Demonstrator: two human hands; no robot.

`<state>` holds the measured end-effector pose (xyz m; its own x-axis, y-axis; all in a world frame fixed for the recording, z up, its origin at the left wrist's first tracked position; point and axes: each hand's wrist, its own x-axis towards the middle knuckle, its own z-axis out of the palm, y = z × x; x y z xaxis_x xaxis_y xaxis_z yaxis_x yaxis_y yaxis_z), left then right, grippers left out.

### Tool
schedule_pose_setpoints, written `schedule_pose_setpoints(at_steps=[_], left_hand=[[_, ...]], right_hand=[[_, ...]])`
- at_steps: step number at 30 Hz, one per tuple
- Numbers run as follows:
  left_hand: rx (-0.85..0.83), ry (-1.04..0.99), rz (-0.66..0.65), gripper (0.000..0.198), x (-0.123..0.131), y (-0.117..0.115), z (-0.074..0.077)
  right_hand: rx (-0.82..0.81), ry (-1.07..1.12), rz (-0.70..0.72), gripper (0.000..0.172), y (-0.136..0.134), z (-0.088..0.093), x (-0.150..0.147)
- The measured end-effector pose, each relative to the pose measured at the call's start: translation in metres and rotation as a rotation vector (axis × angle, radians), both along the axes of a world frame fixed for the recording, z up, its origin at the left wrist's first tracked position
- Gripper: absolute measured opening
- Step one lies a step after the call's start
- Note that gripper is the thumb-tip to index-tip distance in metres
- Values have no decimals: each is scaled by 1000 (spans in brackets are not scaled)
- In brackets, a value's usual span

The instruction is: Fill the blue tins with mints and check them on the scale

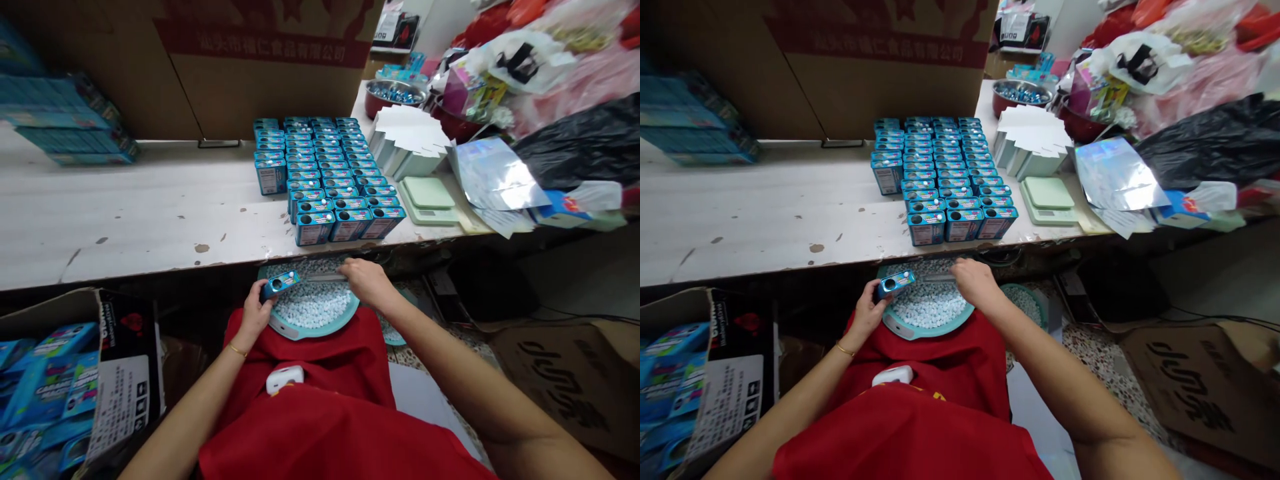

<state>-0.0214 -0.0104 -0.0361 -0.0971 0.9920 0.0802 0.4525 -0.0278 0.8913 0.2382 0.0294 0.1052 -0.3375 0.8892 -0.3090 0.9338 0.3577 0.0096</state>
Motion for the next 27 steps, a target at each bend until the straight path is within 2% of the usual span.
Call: schedule_pose_setpoints(at_steps=[3, 5, 7, 9, 12, 17, 20, 23, 27], left_hand=[[1, -58, 17, 40, -6, 1, -10], [-9, -103, 25, 41, -7, 2, -16], [-17, -151, 30, 42, -7, 3, -19], [-24, -205, 36, 42, -7, 4, -18], [-38, -296, 56, 44, -8, 6, -9], [-23, -354, 124, 46, -18, 5, 2], [-14, -349, 136, 47, -22, 4, 3], [1, -309, 140, 47, -22, 4, 1], [11, -218, 110, 44, -14, 1, -3]], right_hand=[[-130, 25, -142, 33, -2, -53, 15], [-204, 61, -216, 34, -4, -87, 6], [-227, 102, -257, 35, -7, -114, -14], [-221, 164, -277, 35, -8, -132, -37], [-208, 302, -277, 35, -8, -144, -56], [-225, 468, -279, 31, -3, -148, -44], [-215, 515, -298, 29, 0, -138, -26], [-159, 616, -273, 26, 1, -113, -8], [-85, 677, -183, 25, 2, -67, 3]])
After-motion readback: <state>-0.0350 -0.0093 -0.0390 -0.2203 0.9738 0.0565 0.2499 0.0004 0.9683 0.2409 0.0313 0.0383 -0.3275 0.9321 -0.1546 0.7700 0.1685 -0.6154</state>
